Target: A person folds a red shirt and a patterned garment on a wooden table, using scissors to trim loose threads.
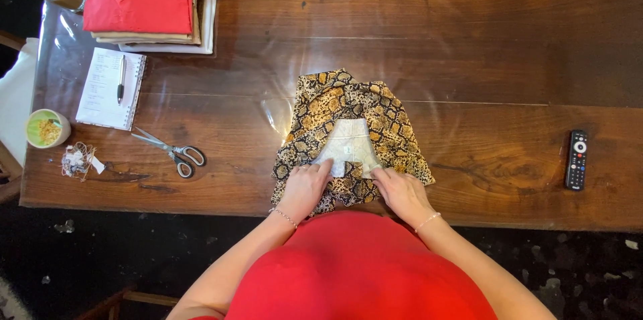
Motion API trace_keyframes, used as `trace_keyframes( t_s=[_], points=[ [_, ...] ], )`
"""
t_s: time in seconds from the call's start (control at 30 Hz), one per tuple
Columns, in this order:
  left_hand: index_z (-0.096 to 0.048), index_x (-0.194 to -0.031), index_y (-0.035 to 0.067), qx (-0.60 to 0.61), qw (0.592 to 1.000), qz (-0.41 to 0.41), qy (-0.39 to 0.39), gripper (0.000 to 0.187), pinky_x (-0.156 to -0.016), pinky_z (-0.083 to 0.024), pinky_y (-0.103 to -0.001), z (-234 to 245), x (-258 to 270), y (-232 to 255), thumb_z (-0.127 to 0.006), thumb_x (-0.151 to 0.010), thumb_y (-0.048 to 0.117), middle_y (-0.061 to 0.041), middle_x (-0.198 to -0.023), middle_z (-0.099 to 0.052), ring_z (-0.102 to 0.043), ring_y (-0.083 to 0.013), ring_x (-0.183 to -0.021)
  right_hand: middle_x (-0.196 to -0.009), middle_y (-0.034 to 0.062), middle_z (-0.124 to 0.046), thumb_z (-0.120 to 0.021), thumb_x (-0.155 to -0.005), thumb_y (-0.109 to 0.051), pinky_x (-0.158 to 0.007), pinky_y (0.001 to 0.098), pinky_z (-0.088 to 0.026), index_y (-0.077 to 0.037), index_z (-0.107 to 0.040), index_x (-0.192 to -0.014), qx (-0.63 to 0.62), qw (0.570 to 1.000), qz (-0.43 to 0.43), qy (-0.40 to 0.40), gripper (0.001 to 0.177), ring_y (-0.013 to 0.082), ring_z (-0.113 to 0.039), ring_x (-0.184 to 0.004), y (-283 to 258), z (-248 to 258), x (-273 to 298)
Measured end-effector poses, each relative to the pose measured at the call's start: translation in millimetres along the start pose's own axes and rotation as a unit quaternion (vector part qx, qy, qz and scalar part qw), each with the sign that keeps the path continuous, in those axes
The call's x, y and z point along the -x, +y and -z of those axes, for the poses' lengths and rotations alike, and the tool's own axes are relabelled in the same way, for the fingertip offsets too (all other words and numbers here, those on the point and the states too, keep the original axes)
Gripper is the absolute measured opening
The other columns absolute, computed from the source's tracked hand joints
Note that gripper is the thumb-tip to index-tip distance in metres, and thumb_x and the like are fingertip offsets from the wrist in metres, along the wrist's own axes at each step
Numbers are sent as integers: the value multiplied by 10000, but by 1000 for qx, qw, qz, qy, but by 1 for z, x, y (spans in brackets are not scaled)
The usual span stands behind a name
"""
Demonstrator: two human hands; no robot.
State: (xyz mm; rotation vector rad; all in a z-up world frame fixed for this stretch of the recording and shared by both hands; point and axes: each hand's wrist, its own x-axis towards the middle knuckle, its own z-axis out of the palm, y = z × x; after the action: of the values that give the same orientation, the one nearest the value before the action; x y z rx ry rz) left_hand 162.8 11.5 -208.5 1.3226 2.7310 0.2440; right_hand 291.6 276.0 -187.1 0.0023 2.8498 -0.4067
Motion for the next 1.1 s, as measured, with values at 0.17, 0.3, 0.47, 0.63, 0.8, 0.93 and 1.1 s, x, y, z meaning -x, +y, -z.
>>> trace_keyframes(
  t_s=[0.17, 0.3, 0.47, 0.63, 0.8, 0.93, 1.1],
  points=[
    [-720, -1249, 139, -13, 999, 47, -23, 228, -720, -656, -359, 60, -36, 10, -680, -1028, 179, -112, -1031, -755, -790, -255, -860, -904, -53, -753, -446, -1119, -443, -655, 298, -610, -309, -519, -1304, 8, 998, -62, 8, 239, 124, -766, -683, -14, 13, -25],
    [-795, -1024, 110, -34, 999, -2, -23, 103, -720, -671, -349, 27, -58, 6, -698, -993, 88, -85, -996, -688, -785, -248, -857, -928, 14, -767, -462, -1119, -247, -627, 259, -582, -244, -657, -1298, -3, 999, -17, 51, 265, 141, -728, -715, -23, 29, -52],
    [-762, -1104, 184, -11, 994, -65, -83, 202, -1003, -552, -445, -8, -67, 8, -587, -1006, 160, -23, -1151, -661, -653, -260, -1191, -1081, 55, -742, -522, -1067, -31, -942, 376, -613, -136, -794, -1087, -144, 981, 80, 101, 292, 256, -715, -1129, -20, 17, -94],
    [-787, -1160, 166, 60, 989, -82, -106, 253, -1191, -388, -617, 27, -47, 5, -574, -1038, 100, -63, -1076, -778, -730, -266, -1151, -863, 103, -734, -755, -987, -134, -740, 346, -637, -70, -664, -1123, -298, 954, -18, 18, 176, 242, -760, -815, -21, 4, -105],
    [-737, -1236, 188, 40, 995, -70, -59, 283, -1170, -427, -527, -5, -38, -23, -732, -963, 265, -45, -1103, -759, -715, -248, -1149, -888, 149, -720, -781, -985, -304, -787, 396, -614, -57, -658, -980, -295, 952, -86, -8, 275, 315, -753, -892, -34, 2, -108],
    [-675, -1267, 230, 107, 991, -73, -24, 394, -1048, -509, -468, -53, -41, -43, -767, -919, 389, -32, -1096, -652, -650, -277, -1133, -888, 196, -733, -807, -915, -402, -825, 515, -585, -88, -640, -885, -254, 962, -100, 21, 357, 431, -752, -942, -33, -13, -117],
    [-654, -1244, 274, 154, 986, -64, -17, 390, -1022, -511, -431, -56, -46, -50, -781, -910, 429, 2, -1091, -620, -620, -254, -1142, -847, 104, -699, -765, -932, -371, -791, 423, -603, -143, -642, -842, -263, 955, -134, 18, 274, 307, -737, -853, -25, -37, -129]
  ],
)
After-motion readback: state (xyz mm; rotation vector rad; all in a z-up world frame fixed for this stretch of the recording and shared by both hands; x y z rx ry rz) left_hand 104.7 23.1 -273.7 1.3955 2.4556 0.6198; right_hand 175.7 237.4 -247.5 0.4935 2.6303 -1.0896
